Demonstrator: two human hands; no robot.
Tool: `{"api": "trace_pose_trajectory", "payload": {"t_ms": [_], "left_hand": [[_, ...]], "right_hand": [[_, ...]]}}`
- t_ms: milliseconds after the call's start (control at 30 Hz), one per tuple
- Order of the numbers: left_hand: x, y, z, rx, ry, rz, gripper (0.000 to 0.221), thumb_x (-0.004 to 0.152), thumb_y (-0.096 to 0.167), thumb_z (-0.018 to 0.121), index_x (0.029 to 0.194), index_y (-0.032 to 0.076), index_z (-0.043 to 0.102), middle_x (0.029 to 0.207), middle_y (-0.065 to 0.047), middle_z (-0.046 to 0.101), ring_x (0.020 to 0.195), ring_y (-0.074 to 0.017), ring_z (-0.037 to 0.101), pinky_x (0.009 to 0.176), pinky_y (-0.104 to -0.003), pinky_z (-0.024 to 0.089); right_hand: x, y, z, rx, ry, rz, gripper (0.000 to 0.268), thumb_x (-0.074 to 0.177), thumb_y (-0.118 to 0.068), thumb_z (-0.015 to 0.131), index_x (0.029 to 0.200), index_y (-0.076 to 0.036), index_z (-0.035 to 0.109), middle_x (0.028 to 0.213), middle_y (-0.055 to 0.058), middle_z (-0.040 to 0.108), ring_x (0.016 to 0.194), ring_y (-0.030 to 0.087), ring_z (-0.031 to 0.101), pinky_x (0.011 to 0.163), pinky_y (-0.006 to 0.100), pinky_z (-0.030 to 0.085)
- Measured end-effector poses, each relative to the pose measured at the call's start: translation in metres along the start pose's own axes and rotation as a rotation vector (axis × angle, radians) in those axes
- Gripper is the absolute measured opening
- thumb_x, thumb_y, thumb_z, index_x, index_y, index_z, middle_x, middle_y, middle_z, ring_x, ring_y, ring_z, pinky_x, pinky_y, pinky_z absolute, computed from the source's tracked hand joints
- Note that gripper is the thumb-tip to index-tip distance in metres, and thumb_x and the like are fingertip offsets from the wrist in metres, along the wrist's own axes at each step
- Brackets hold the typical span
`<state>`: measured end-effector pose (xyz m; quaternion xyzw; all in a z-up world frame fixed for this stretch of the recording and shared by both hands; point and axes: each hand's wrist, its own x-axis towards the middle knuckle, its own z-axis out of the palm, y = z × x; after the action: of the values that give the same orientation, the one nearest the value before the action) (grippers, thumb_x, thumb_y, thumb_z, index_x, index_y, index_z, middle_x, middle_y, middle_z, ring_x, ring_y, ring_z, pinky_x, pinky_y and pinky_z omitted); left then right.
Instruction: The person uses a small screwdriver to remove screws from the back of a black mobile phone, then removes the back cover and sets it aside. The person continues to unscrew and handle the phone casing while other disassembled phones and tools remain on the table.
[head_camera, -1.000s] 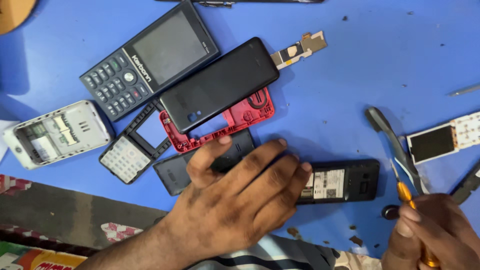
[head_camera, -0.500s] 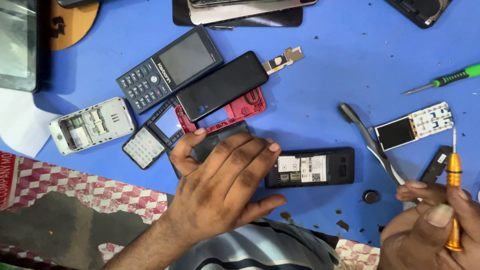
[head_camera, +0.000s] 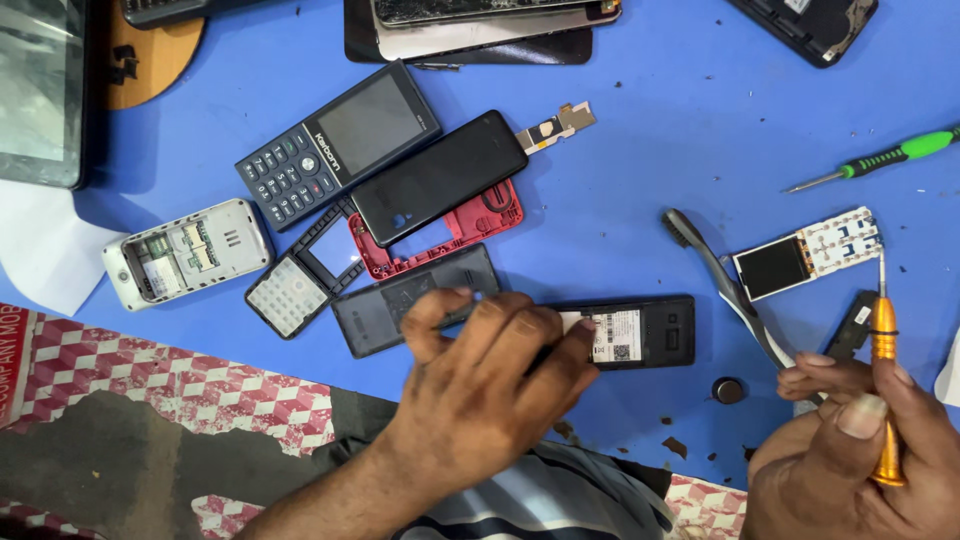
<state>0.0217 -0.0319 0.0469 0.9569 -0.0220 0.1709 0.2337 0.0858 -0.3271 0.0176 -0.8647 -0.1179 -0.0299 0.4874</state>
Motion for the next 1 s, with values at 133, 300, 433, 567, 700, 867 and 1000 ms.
{"api": "trace_pose_trajectory", "payload": {"t_ms": [133,300,433,567,700,867,1000], "left_hand": [[-0.001,0.002,0.004,0.041,-0.014,0.048,0.027,0.104,0.032,0.079,0.121,0.011,0.074,0.111,0.001,0.060,0.110,-0.0151,0.060,0.110,-0.048,0.027],[-0.003,0.004,0.003,0.115,-0.045,0.070,0.020,0.108,0.030,0.076,0.119,0.013,0.074,0.109,0.004,0.059,0.111,-0.0129,0.061,0.112,-0.046,0.027],[-0.003,0.003,0.003,0.149,-0.053,0.090,0.011,0.109,0.026,0.076,0.111,0.016,0.072,0.109,0.004,0.060,0.112,-0.0130,0.061,0.113,-0.047,0.026],[-0.001,0.001,0.003,0.140,-0.056,0.094,0.011,0.106,0.025,0.077,0.111,0.018,0.070,0.109,0.004,0.059,0.113,-0.0134,0.061,0.115,-0.048,0.026],[-0.001,-0.002,0.000,0.039,-0.078,0.049,0.026,0.104,0.031,0.078,0.122,0.015,0.068,0.115,0.001,0.061,0.116,-0.0165,0.061,0.113,-0.050,0.026],[-0.004,-0.009,-0.010,-0.115,-0.040,-0.069,0.037,0.099,0.033,0.080,0.127,0.013,0.066,0.125,0.000,0.063,0.120,-0.0166,0.060,0.112,-0.051,0.026],[-0.007,-0.018,-0.014,-0.086,-0.058,-0.103,0.046,0.096,0.036,0.080,0.131,0.012,0.063,0.129,0.000,0.063,0.123,-0.0160,0.060,0.111,-0.053,0.024]], "right_hand": [[0.021,-0.015,-0.005,-0.058,-0.042,0.148,0.047,0.112,-0.027,0.050,0.146,0.003,0.044,0.117,0.030,0.065,0.093,0.029,0.070,0.068,0.036,0.057],[0.046,0.006,-0.030,-0.027,-0.421,0.045,0.061,0.097,-0.021,0.057,0.152,-0.006,0.037,0.129,0.029,0.064,0.103,0.034,0.073,0.078,0.041,0.064],[0.034,0.044,-0.053,0.006,-0.589,-0.034,0.072,0.090,-0.021,0.064,0.154,-0.007,0.034,0.133,0.031,0.061,0.110,0.036,0.071,0.081,0.042,0.065],[0.036,0.059,-0.064,-0.058,-0.561,-0.018,0.066,0.095,-0.019,0.058,0.156,-0.009,0.035,0.133,0.029,0.063,0.113,0.034,0.071,0.086,0.042,0.063],[0.052,0.024,-0.038,0.112,-0.628,-0.119,0.067,0.097,-0.025,0.059,0.159,-0.011,0.036,0.134,0.029,0.062,0.114,0.032,0.071,0.100,0.044,0.060],[0.030,-0.036,0.012,-0.031,-0.176,0.123,0.043,0.106,-0.012,0.055,0.149,-0.010,0.050,0.125,0.032,0.066,0.099,0.031,0.072,0.080,0.038,0.058],[0.058,-0.024,-0.009,0.092,-0.618,-0.107,0.046,0.101,-0.018,0.058,0.144,-0.009,0.047,0.127,0.027,0.064,0.109,0.028,0.071,0.088,0.037,0.056]]}}
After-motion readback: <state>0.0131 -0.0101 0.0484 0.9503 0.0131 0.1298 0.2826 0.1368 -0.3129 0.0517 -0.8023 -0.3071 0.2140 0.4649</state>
